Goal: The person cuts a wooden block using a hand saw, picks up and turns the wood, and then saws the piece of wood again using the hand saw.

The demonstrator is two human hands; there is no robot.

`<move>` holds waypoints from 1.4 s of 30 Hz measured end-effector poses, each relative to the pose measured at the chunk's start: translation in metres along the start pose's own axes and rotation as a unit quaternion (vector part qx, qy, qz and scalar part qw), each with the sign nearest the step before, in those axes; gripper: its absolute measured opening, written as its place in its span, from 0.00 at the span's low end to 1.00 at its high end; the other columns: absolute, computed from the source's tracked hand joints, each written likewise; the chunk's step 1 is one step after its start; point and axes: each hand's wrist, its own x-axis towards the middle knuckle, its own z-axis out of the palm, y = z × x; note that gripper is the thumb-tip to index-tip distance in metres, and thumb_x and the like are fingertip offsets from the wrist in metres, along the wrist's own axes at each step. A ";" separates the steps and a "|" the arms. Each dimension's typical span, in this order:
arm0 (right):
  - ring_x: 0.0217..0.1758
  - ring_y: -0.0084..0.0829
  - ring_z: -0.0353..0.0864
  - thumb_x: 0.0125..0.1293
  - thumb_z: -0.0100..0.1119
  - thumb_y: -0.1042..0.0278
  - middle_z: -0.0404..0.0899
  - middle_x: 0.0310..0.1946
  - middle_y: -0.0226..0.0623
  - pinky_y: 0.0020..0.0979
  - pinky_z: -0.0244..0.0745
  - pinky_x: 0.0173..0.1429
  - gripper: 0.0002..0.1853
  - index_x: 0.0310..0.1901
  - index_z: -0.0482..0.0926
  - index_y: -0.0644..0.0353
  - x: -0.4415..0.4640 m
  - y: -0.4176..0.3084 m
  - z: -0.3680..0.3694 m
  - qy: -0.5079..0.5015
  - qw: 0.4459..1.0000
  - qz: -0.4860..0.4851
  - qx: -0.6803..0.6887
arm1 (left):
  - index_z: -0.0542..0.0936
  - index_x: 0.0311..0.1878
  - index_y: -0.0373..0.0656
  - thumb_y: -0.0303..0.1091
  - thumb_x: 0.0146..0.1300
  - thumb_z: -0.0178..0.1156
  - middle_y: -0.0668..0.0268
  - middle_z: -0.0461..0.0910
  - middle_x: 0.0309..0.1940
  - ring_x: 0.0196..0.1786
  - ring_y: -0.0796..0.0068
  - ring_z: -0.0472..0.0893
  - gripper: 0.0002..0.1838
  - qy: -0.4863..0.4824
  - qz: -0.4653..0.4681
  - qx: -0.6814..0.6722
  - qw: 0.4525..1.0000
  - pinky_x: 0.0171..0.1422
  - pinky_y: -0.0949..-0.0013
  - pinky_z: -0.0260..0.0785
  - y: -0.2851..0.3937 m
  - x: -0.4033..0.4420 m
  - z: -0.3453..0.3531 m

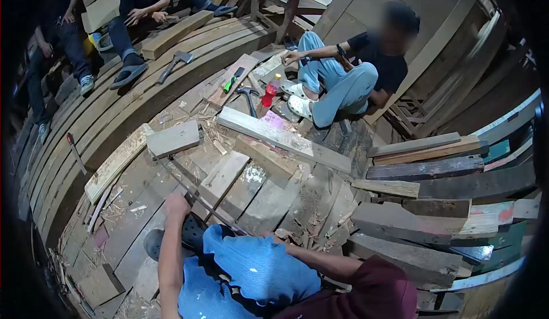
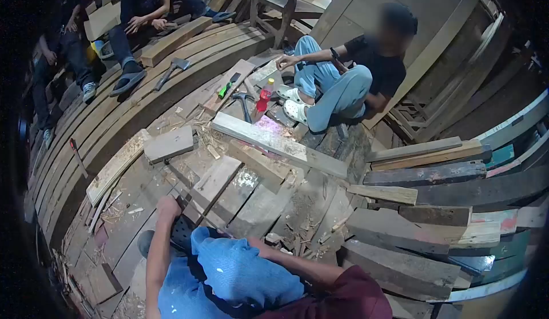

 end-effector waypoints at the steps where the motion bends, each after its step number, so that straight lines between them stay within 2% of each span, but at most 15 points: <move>1: 0.27 0.31 0.76 0.63 0.52 0.41 0.79 0.22 0.43 0.41 0.69 0.33 0.31 0.33 0.78 0.71 -0.002 0.001 -0.004 -0.008 1.000 0.002 0.000 | 0.81 0.43 0.39 0.31 0.53 0.56 0.50 0.80 0.43 0.49 0.53 0.79 0.14 0.009 -0.001 -0.008 1.000 0.53 0.58 0.73 -0.001 0.002 0.001; 6: 0.23 0.33 0.74 0.63 0.54 0.45 0.77 0.19 0.43 0.42 0.68 0.31 0.29 0.30 0.77 0.73 -0.009 -0.017 -0.001 0.033 0.997 0.014 0.066 | 0.80 0.46 0.41 0.30 0.52 0.58 0.51 0.80 0.44 0.49 0.55 0.80 0.16 -0.039 -0.003 -0.020 0.999 0.53 0.59 0.73 0.002 -0.004 -0.005; 9: 0.21 0.32 0.72 0.62 0.55 0.45 0.74 0.16 0.45 0.42 0.65 0.29 0.30 0.28 0.75 0.75 0.008 0.019 0.010 0.035 0.992 -0.105 0.053 | 0.81 0.45 0.42 0.29 0.51 0.58 0.52 0.80 0.44 0.50 0.55 0.79 0.16 0.010 -0.026 -0.021 0.999 0.53 0.60 0.74 0.003 -0.004 0.002; 10: 0.20 0.31 0.69 0.61 0.55 0.43 0.70 0.15 0.45 0.42 0.63 0.28 0.32 0.28 0.74 0.76 0.003 0.019 0.001 -0.014 0.997 -0.079 -0.003 | 0.81 0.44 0.41 0.29 0.52 0.58 0.52 0.79 0.45 0.50 0.54 0.79 0.15 -0.017 -0.010 0.013 1.000 0.53 0.60 0.74 0.003 -0.003 0.000; 14: 0.18 0.27 0.64 0.63 0.52 0.41 0.64 0.13 0.44 0.40 0.60 0.24 0.33 0.27 0.74 0.75 -0.007 0.013 -0.007 0.001 0.994 -0.106 0.030 | 0.82 0.41 0.41 0.32 0.51 0.60 0.52 0.80 0.42 0.48 0.55 0.80 0.13 0.028 -0.012 -0.007 1.000 0.51 0.59 0.74 0.002 0.000 0.006; 17: 0.19 0.26 0.65 0.63 0.52 0.42 0.66 0.13 0.42 0.40 0.61 0.24 0.32 0.28 0.75 0.74 -0.003 -0.006 -0.007 -0.023 0.999 -0.006 0.025 | 0.82 0.40 0.41 0.33 0.50 0.61 0.52 0.81 0.41 0.46 0.54 0.80 0.13 0.043 -0.011 -0.037 0.998 0.51 0.59 0.74 0.000 0.000 0.008; 21: 0.24 0.24 0.68 0.64 0.50 0.42 0.72 0.18 0.39 0.38 0.65 0.28 0.32 0.31 0.75 0.74 -0.024 -0.009 -0.016 -0.030 0.990 -0.132 0.041 | 0.82 0.40 0.41 0.33 0.50 0.62 0.52 0.81 0.41 0.47 0.55 0.80 0.13 0.014 -0.013 0.001 1.000 0.50 0.60 0.75 -0.001 0.006 0.011; 26: 0.25 0.26 0.70 0.64 0.50 0.41 0.72 0.17 0.38 0.39 0.65 0.29 0.32 0.30 0.77 0.73 -0.013 -0.007 -0.016 -0.035 0.999 0.012 -0.012 | 0.82 0.39 0.41 0.31 0.48 0.63 0.52 0.81 0.42 0.47 0.56 0.81 0.13 0.018 -0.006 0.006 1.000 0.50 0.61 0.75 0.001 0.003 0.009; 29: 0.25 0.25 0.69 0.65 0.50 0.42 0.72 0.16 0.37 0.39 0.64 0.28 0.32 0.29 0.78 0.72 -0.010 -0.013 -0.001 0.000 0.999 -0.008 0.045 | 0.82 0.41 0.41 0.29 0.48 0.62 0.51 0.80 0.42 0.47 0.55 0.80 0.14 -0.007 -0.005 -0.001 1.000 0.50 0.60 0.75 0.000 0.007 0.011; 30: 0.26 0.25 0.69 0.65 0.51 0.43 0.74 0.18 0.37 0.38 0.66 0.29 0.30 0.30 0.78 0.71 0.007 0.030 0.013 -0.007 0.998 -0.035 0.044 | 0.82 0.41 0.41 0.30 0.48 0.61 0.51 0.80 0.42 0.47 0.55 0.80 0.14 -0.009 -0.009 -0.011 1.000 0.50 0.60 0.74 0.000 0.004 0.009; 33: 0.27 0.23 0.69 0.66 0.50 0.43 0.76 0.21 0.37 0.36 0.68 0.31 0.29 0.33 0.79 0.70 -0.019 0.005 0.003 0.008 0.987 -0.113 0.117 | 0.82 0.40 0.39 0.30 0.52 0.57 0.50 0.81 0.40 0.47 0.53 0.80 0.13 0.023 0.011 0.004 1.000 0.50 0.58 0.74 -0.003 0.005 0.011; 34: 0.28 0.23 0.71 0.66 0.49 0.42 0.77 0.22 0.37 0.34 0.70 0.33 0.29 0.36 0.79 0.70 -0.024 -0.005 -0.006 -0.023 0.994 -0.043 0.102 | 0.82 0.40 0.39 0.30 0.50 0.58 0.50 0.81 0.40 0.46 0.53 0.80 0.13 0.028 0.016 0.007 0.999 0.50 0.58 0.74 -0.006 0.012 0.017; 35: 0.27 0.24 0.71 0.66 0.49 0.42 0.77 0.21 0.36 0.35 0.69 0.32 0.30 0.35 0.80 0.69 -0.021 -0.008 -0.010 -0.018 0.997 -0.033 0.071 | 0.82 0.40 0.39 0.29 0.48 0.59 0.50 0.81 0.40 0.46 0.53 0.80 0.14 0.029 0.022 0.012 0.999 0.49 0.58 0.75 -0.008 0.018 0.026; 36: 0.26 0.24 0.71 0.66 0.48 0.41 0.77 0.21 0.36 0.35 0.69 0.31 0.30 0.35 0.80 0.69 -0.019 -0.010 -0.011 -0.013 0.999 -0.019 0.042 | 0.82 0.41 0.39 0.34 0.55 0.53 0.49 0.80 0.40 0.47 0.52 0.80 0.13 0.026 -0.002 -0.004 1.000 0.51 0.57 0.73 -0.010 0.023 0.034; 42: 0.20 0.27 0.69 0.66 0.46 0.38 0.70 0.13 0.36 0.38 0.63 0.24 0.34 0.28 0.79 0.70 -0.006 -0.041 -0.006 -0.036 0.999 0.021 0.026 | 0.82 0.39 0.39 0.31 0.53 0.56 0.50 0.81 0.40 0.46 0.54 0.81 0.12 0.008 0.023 0.012 1.000 0.50 0.59 0.74 -0.001 0.001 0.007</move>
